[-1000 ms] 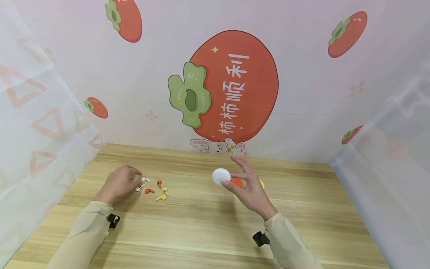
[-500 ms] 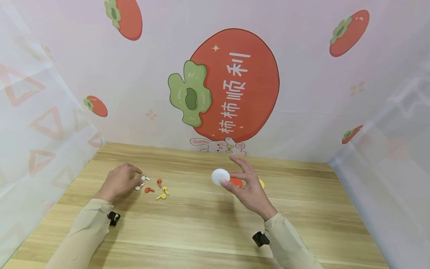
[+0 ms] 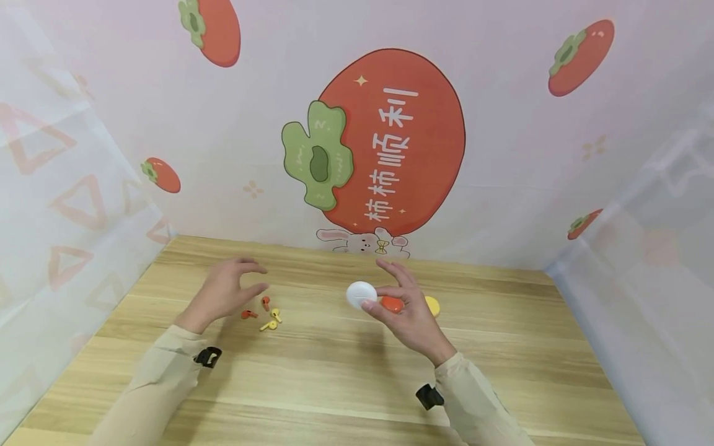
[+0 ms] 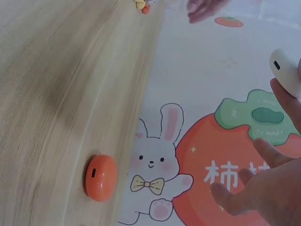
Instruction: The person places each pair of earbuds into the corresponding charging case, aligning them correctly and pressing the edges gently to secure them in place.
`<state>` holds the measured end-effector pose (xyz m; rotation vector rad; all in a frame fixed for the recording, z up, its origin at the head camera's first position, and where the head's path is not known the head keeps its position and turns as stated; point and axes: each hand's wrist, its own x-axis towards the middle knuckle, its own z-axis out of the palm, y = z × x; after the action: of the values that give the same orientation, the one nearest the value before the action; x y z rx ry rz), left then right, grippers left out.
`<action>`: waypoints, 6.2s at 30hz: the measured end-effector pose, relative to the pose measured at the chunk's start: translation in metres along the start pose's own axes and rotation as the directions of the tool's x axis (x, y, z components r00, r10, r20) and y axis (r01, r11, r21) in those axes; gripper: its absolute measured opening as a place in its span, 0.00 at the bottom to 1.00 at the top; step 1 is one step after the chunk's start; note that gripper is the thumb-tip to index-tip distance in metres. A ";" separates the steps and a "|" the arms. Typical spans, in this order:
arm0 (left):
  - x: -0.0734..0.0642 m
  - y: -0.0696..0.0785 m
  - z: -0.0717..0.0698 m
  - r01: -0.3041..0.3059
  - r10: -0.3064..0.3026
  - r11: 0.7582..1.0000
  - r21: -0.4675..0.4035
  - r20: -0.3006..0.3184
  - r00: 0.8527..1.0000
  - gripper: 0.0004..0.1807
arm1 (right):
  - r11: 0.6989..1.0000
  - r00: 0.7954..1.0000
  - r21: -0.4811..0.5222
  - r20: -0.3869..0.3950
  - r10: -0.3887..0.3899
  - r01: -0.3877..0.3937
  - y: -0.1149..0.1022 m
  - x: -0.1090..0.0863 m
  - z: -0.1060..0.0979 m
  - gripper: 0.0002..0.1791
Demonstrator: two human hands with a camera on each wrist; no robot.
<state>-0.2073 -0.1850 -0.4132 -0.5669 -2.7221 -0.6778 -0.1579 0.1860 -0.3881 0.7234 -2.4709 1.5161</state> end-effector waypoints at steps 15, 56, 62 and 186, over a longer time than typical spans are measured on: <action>0.016 0.101 -0.001 -0.114 0.110 0.875 -0.470 -0.036 0.993 0.16 | 1.000 1.000 0.005 0.020 0.010 -0.010 -0.003 0.000 0.003 0.08; 0.027 0.155 0.010 -0.048 0.110 0.794 -0.606 0.065 0.992 0.09 | 1.000 0.999 -0.005 0.026 -0.021 0.021 0.000 0.000 0.004 0.13; 0.027 0.156 0.009 -0.052 0.112 0.793 -0.607 0.061 0.992 0.10 | 1.000 0.999 0.001 0.019 -0.028 0.028 -0.002 0.001 0.004 0.11; -0.002 -0.006 -0.022 0.144 -0.105 0.949 -0.281 0.150 0.983 0.18 | 0.998 0.997 0.052 -0.057 0.044 -0.042 0.005 -0.005 -0.002 0.11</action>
<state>-0.2042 -0.2013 -0.3980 -0.5233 -2.8197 -1.1244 -0.1560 0.1913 -0.3936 0.6289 -2.4293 1.5966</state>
